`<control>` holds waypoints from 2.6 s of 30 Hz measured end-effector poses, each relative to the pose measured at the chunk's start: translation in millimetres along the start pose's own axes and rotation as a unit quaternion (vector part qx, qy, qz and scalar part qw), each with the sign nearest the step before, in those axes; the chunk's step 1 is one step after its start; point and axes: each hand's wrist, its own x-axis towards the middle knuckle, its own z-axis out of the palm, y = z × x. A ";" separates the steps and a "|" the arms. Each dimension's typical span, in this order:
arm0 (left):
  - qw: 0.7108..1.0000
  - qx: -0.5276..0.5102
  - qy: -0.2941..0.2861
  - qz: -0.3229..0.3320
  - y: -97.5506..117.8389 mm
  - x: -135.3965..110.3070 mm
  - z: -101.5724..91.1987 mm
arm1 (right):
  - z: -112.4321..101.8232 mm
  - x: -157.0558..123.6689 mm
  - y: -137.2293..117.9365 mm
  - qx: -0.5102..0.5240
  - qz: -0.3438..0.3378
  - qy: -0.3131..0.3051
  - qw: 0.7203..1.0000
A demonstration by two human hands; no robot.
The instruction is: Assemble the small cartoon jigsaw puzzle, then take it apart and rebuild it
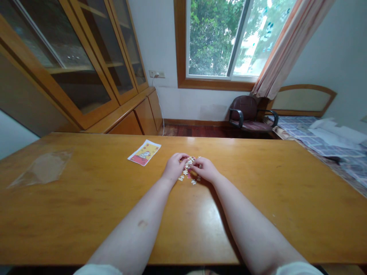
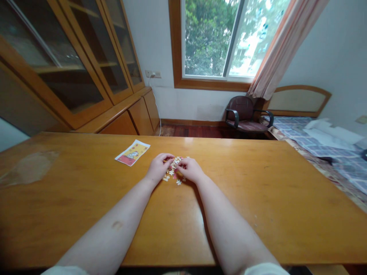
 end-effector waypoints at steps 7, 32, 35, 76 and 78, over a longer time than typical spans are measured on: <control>0.995 0.068 -0.065 -0.034 -3.6 2.0 -3.9 | -4.9 1.2 4.1 -0.044 0.029 0.030 0.998; 0.964 0.152 -0.197 -0.096 6.6 -8.3 -20.7 | -4.7 5.6 16.2 -0.147 0.062 0.073 0.984; 0.971 0.149 -0.160 -0.098 7.9 -4.2 -23.0 | -4.9 5.4 15.9 -0.145 0.065 0.072 0.985; 0.972 0.165 -0.161 -0.036 7.7 -6.6 -17.6 | -16.5 2.6 30.8 -0.004 0.183 0.000 0.983; 0.976 0.153 -0.156 -0.021 8.2 -6.1 -11.7 | -13.5 3.6 30.8 0.059 0.182 0.005 0.982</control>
